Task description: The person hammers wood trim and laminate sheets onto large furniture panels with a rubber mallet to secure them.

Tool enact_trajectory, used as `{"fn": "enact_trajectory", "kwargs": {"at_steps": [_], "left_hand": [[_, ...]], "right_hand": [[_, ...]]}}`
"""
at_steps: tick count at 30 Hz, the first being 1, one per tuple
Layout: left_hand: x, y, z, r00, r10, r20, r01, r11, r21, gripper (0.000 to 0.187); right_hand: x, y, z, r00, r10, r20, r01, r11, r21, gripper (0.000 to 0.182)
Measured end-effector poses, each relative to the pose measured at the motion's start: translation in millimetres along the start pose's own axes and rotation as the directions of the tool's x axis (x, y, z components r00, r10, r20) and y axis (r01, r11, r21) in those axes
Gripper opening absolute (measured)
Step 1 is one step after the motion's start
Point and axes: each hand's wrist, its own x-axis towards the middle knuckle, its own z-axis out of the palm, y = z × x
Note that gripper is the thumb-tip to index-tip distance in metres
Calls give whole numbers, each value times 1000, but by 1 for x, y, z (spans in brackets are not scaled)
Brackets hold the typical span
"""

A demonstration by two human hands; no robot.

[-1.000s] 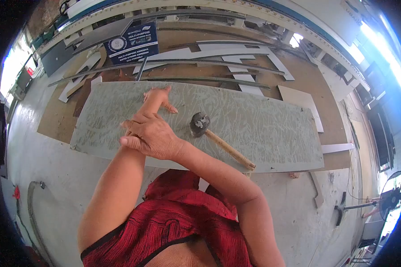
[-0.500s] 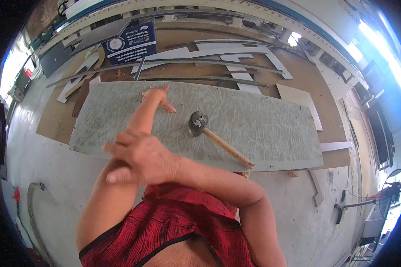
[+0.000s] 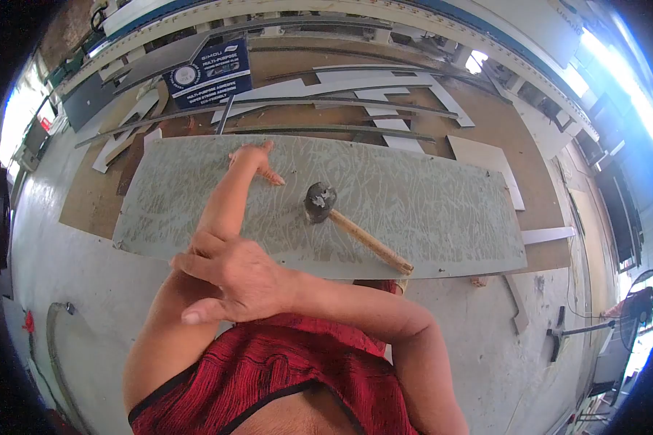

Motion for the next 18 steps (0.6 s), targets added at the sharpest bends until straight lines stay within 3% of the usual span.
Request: {"fn": "enact_trajectory", "kwargs": {"at_steps": [3,6,8,10,12,15,17,18], "left_hand": [[-3,-1,1,1000,-10,-6,10,1000,-9,129],[-4,-2,1,1000,-12,-14,11,1000,-14,131],[-5,-3,4,1000,2,-25,-2,1000,-11,133],[-8,-5,5,998,24,-52,-23,999,23,131],[-11,-7,6,993,77,-92,-74,997,38,128],[-13,-21,15,965,198,-175,-195,980,33,123],[0,-42,27,924,285,-255,-291,957,18,121],[8,-58,28,904,304,-299,-347,932,-101,119]], "right_hand": [[-22,11,-11,989,148,27,-145,892,428,63],[-63,30,-38,914,381,-141,-388,921,-23,54],[-97,41,-53,717,632,-293,-662,750,-4,47],[-148,62,-59,664,622,-416,-738,458,-495,47],[-191,70,-53,573,700,-427,-775,293,-560,49],[-232,83,-43,609,681,-405,-760,355,-545,50],[-229,81,-42,571,711,-411,-786,330,-523,51],[-227,80,-40,550,726,-414,-801,317,-508,51]]}}
